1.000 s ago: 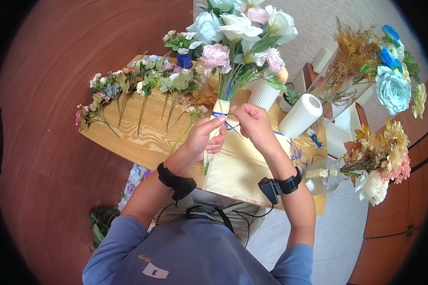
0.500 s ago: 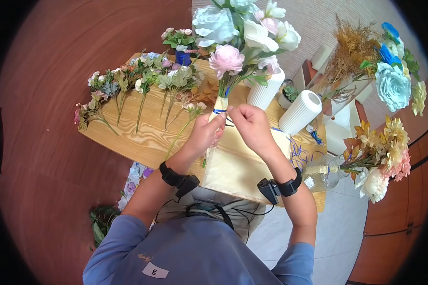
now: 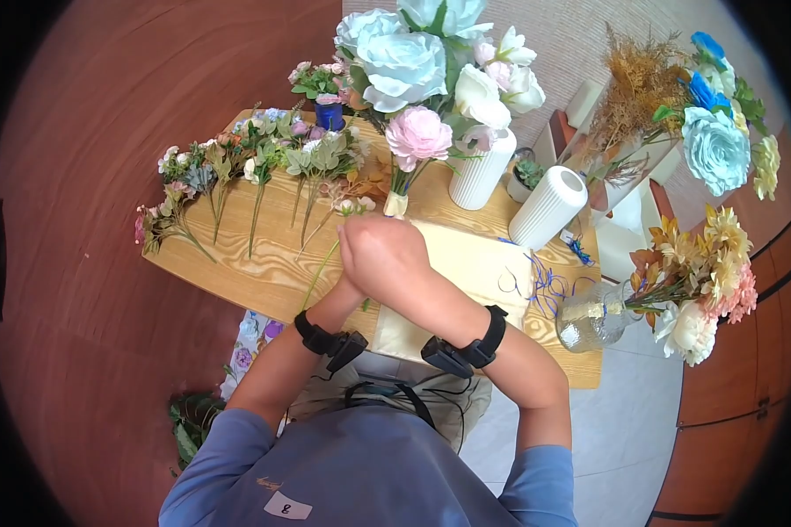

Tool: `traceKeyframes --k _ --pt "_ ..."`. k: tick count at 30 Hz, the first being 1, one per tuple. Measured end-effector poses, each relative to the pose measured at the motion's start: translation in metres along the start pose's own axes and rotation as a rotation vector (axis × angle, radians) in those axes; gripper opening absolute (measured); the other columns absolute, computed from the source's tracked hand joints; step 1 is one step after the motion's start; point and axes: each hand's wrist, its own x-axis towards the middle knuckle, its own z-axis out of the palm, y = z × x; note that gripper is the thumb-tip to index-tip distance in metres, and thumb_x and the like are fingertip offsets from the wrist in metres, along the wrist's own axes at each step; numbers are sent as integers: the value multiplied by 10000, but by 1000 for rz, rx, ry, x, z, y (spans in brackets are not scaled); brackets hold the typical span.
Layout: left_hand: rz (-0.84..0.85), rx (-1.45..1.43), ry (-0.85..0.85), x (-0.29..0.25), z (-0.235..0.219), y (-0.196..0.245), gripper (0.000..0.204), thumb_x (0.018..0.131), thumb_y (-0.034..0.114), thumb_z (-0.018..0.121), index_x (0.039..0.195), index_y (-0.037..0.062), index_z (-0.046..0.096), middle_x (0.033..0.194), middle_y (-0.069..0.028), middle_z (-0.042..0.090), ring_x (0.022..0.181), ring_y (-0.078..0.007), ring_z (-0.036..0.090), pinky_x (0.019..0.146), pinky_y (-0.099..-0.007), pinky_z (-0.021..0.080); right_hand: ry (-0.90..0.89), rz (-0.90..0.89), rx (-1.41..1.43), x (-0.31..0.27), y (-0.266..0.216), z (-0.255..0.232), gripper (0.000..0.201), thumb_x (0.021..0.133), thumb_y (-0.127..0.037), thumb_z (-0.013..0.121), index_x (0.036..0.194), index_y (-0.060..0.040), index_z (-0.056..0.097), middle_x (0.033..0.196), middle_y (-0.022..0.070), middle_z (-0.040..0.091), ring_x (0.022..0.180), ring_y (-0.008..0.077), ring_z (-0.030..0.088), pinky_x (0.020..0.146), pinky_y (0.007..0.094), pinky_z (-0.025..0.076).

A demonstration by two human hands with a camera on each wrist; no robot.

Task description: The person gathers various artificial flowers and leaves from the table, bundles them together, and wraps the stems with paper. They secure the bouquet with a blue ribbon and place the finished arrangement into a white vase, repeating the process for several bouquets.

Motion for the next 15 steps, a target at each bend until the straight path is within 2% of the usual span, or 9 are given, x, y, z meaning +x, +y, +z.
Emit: traceKeyframes --k 3,5,6,8,10,11,12,14,15 --pt "-128 -33 -23 1 -10 12 258 922 286 552 877 35 587 747 -39 561 698 -195 559 605 -325 447 -46 -82 -10 2 -7 -1 287 868 -228 566 653 -40 594 664 162 609 600 360 598 550 440 484" --pt "-217 -115 -21 4 -17 23 281 930 312 543 854 44 580 692 -23 533 632 -169 533 559 -302 425 -85 -397 300 5 -12 -15 282 877 -211 578 662 -30 603 642 152 596 555 330 581 542 409 482" --pt "-278 -173 -23 5 -20 28 294 934 325 539 843 48 577 664 -15 519 599 -157 521 536 -291 414 -89 -408 305 4 -9 -18 282 877 -211 578 662 -30 603 642 152 596 555 330 581 542 409 482" --pt "-391 -305 -25 11 -23 39 320 943 350 531 820 57 570 608 0 490 533 -131 495 490 -267 392 7 -426 649 2 4 -28 257 904 -155 549 716 -4 636 626 102 580 524 237 548 518 340 454" --pt "-556 -416 -29 15 -28 53 348 951 375 522 797 66 563 552 16 462 467 -106 470 444 -244 370 32 -23 658 -4 32 -45 184 886 -111 577 762 -13 670 644 72 616 562 163 581 530 290 450" --pt "-679 -445 -50 16 -31 64 393 956 417 501 754 82 538 501 34 411 381 -69 381 372 -220 289 33 139 685 -3 47 -49 173 889 -102 572 787 -10 676 648 44 613 586 129 578 526 272 442" --pt "-673 -447 -41 17 -31 71 393 956 417 501 754 82 538 501 34 411 381 -69 381 372 -220 289 36 300 706 0 61 -49 165 892 -94 567 812 -6 682 652 16 610 610 95 574 523 254 435" --pt "-717 -492 -99 18 -28 82 424 988 439 412 760 91 494 480 32 364 331 -60 264 331 -219 216 2 318 697 1 86 -23 135 891 -85 563 899 -9 674 671 -1 602 611 87 567 524 251 438" --pt "-728 -576 -161 18 -27 87 438 988 456 399 763 93 496 484 37 351 334 -58 276 337 -213 229 -27 343 689 3 89 -16 157 891 -76 559 986 -12 666 690 -18 593 612 79 561 525 249 440"
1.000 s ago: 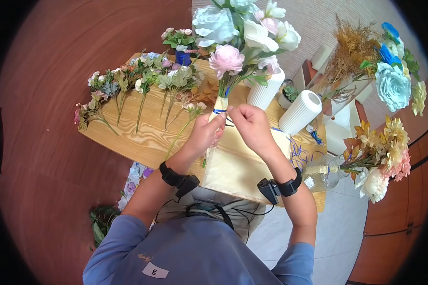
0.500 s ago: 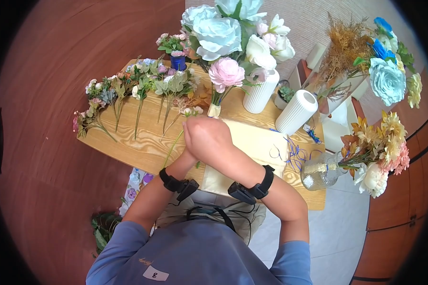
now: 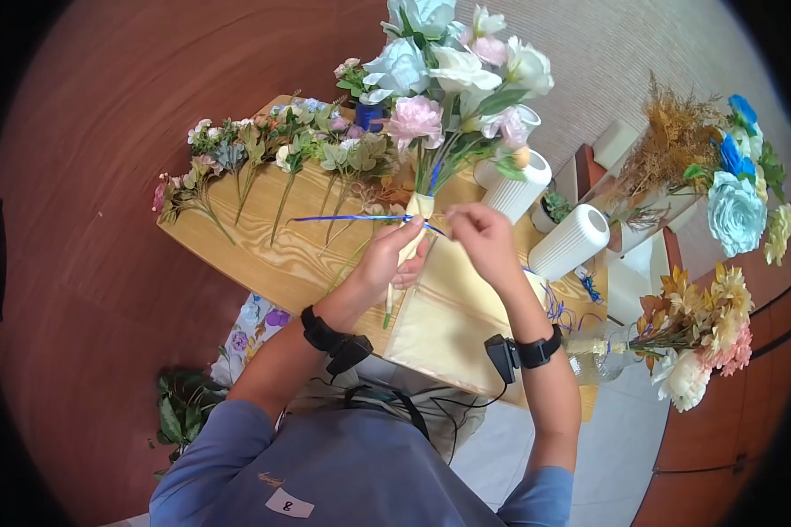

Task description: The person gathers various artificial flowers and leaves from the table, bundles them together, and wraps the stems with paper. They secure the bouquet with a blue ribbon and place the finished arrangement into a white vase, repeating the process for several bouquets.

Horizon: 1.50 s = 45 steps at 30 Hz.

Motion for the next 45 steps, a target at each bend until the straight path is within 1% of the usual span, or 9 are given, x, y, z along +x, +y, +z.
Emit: traceKeyframes --k 3,4,7,13,20,26,35,38,45 --pt "-94 -117 -128 -9 15 6 457 989 475 379 766 93 492 485 41 339 330 -57 270 337 -209 230 -303 120 208 1 7 7 333 894 -103 583 1213 -7 564 949 63 657 685 82 578 568 236 461" --pt "-146 -180 -200 -8 16 5 482 1000 481 325 775 88 490 488 40 335 327 -60 274 338 -210 238 -332 -71 322 9 15 20 533 892 -175 621 1361 -8 428 1261 147 567 909 121 607 732 237 487" --pt "-184 -368 -468 -7 13 1 506 1012 470 263 786 79 491 493 31 338 328 -62 283 339 -210 245 -424 1 661 19 10 28 566 928 -261 568 1394 0 383 1375 169 483 1114 145 555 840 261 453" --pt "-268 -556 -668 -12 17 1 522 1019 457 228 794 70 498 495 19 341 333 -61 296 333 -215 250 -778 41 778 29 4 33 631 861 -232 660 1381 15 403 1317 148 532 1048 144 571 901 275 448" --pt "-261 -511 -641 -11 7 -4 519 1020 451 229 794 68 495 497 15 343 332 -63 295 332 -218 248 -652 135 436 22 25 19 465 920 -235 544 1312 10 493 1289 119 550 1164 167 524 958 270 402" --pt "-292 -566 -661 -7 12 -9 517 1020 452 232 798 65 493 490 17 340 332 -65 295 337 -220 248 -686 66 874 21 4 31 487 879 -150 607 1321 10 481 1407 159 451 1297 230 429 1013 291 366" --pt "-295 -539 -679 -12 10 -3 521 1017 463 226 799 71 491 489 22 342 334 -60 297 336 -222 247 -605 158 409 21 8 26 303 868 -118 661 1141 -2 600 954 82 628 892 155 598 794 278 484" --pt "-264 -455 -561 -11 -2 5 495 1014 469 245 808 86 482 487 32 345 323 -58 291 333 -218 243 -443 217 347 19 38 8 143 899 -149 625 848 -16 624 760 28 589 678 95 545 608 245 446" --pt "-137 -84 -188 -3 -19 15 428 1000 460 358 794 110 493 478 43 352 333 -58 295 346 -226 256 -329 270 395 9 -7 -2 254 915 -195 586 701 -70 534 564 -40 408 476 60 379 451 239 343"
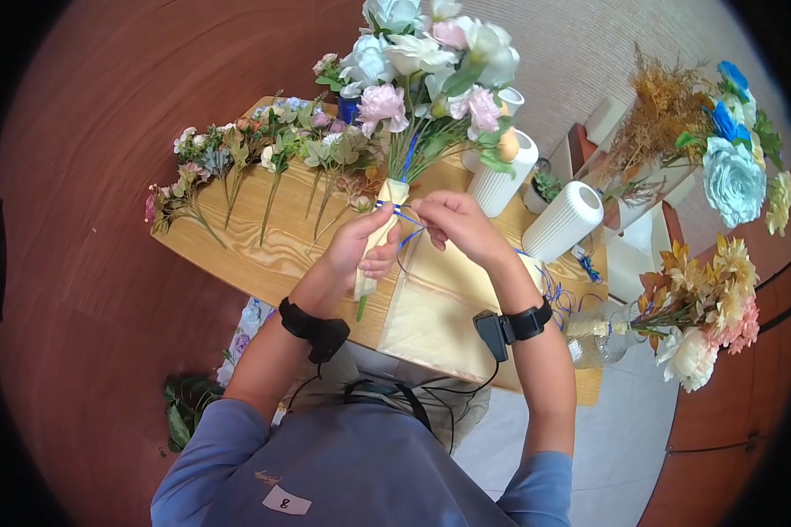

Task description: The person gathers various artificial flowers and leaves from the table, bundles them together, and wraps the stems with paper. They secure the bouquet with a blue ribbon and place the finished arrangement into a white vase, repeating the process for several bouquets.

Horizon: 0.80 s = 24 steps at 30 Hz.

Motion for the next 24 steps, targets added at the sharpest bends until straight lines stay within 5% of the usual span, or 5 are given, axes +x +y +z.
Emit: traceKeyframes --k 2,4,10,24 --pt "26 2 -28 2 -2 -4 405 996 436 391 795 102 498 481 41 355 342 -57 302 346 -223 243 30 8 -18 1 3 -6 267 917 -195 575 687 -71 522 556 -43 400 468 57 372 441 238 335" --pt "78 128 145 2 -1 -9 383 989 424 422 792 103 497 487 32 367 338 -60 285 337 -215 237 53 18 -38 0 6 -6 281 920 -196 564 672 -73 509 549 -45 393 460 54 365 430 236 327" --pt "179 220 317 10 0 -15 355 972 392 484 785 91 491 504 32 387 356 -56 294 340 -216 233 120 -7 -187 -4 8 8 312 903 -239 562 657 -48 540 567 -36 453 500 43 410 448 224 322" --pt "170 193 358 13 -6 -25 367 962 405 497 787 83 489 504 32 390 346 -54 298 333 -220 237 257 -141 -548 -6 10 15 242 854 -216 657 746 -2 630 562 -65 416 525 33 368 464 239 293"
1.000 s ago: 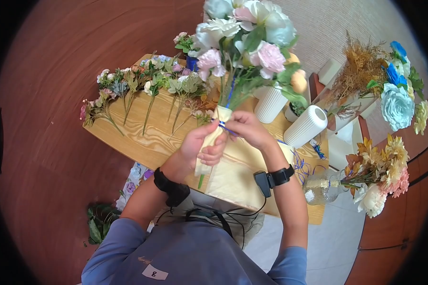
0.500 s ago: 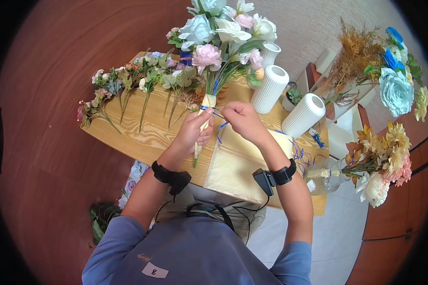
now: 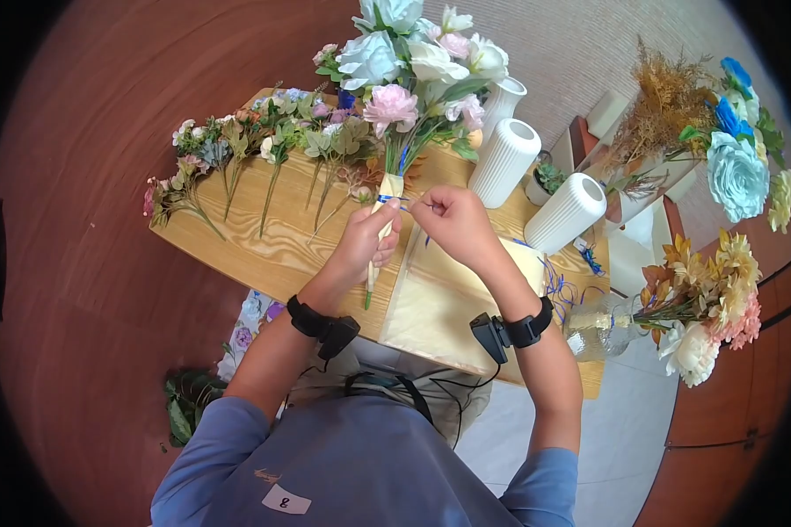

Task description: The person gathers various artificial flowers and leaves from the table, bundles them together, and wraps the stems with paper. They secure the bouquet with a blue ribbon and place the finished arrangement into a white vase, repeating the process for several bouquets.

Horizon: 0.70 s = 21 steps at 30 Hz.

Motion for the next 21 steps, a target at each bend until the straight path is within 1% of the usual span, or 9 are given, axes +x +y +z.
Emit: traceKeyframes --k 1,3,7,9,10,12,13,15,21 --pt "3 9 5 0 0 -2 367 960 408 501 789 83 491 502 33 388 346 -54 299 331 -220 236 -1 -1 1 -1 -4 -1 242 854 -216 657 746 -2 630 562 -65 416 525 33 368 464 239 293" --pt "18 37 29 -1 1 -7 366 960 407 502 789 83 491 500 35 386 346 -53 299 331 -220 234 13 -51 -243 -7 -16 -5 264 806 -235 714 843 23 674 562 -47 416 528 42 359 469 252 300" --pt "58 65 76 0 1 -13 365 957 408 511 787 86 493 501 45 381 349 -47 298 331 -216 227 8 -63 -243 -11 -16 -3 334 770 -255 743 940 29 694 563 -11 412 534 65 361 479 273 313" --pt "66 81 110 -1 2 -14 359 957 405 514 786 90 494 501 51 377 349 -44 292 331 -216 221 -21 -124 -295 -13 -18 0 322 769 -256 721 944 12 699 623 135 571 530 216 509 533 340 430" --pt "76 93 147 -3 3 -14 353 957 401 516 785 93 494 501 57 374 349 -40 286 330 -215 215 -21 -127 -287 -13 -13 3 322 769 -256 721 944 12 699 623 135 571 530 216 509 533 340 430" --pt "72 126 188 -8 0 -13 345 958 394 517 783 97 494 501 62 371 350 -37 280 331 -214 209 -36 -211 -211 -7 3 16 291 778 -214 719 974 0 697 601 82 509 541 141 446 508 313 377" --pt "68 152 223 -12 -3 -12 337 959 386 518 780 102 494 501 66 368 350 -34 274 331 -214 203 -40 -219 -195 -5 9 22 291 778 -214 719 974 0 697 601 82 509 541 141 446 508 313 377" --pt "66 167 243 -15 -9 -16 334 960 383 517 778 104 493 498 68 365 349 -33 268 331 -213 199 -44 -241 -183 -4 16 31 235 804 -178 680 956 -1 697 649 126 584 559 184 516 531 327 415" --pt "-51 152 229 -17 -13 -37 325 957 376 525 779 107 489 520 59 386 374 -36 300 344 -209 225 -104 -163 -160 -7 43 32 196 812 -161 647 904 7 692 677 164 612 585 246 560 572 339 453"
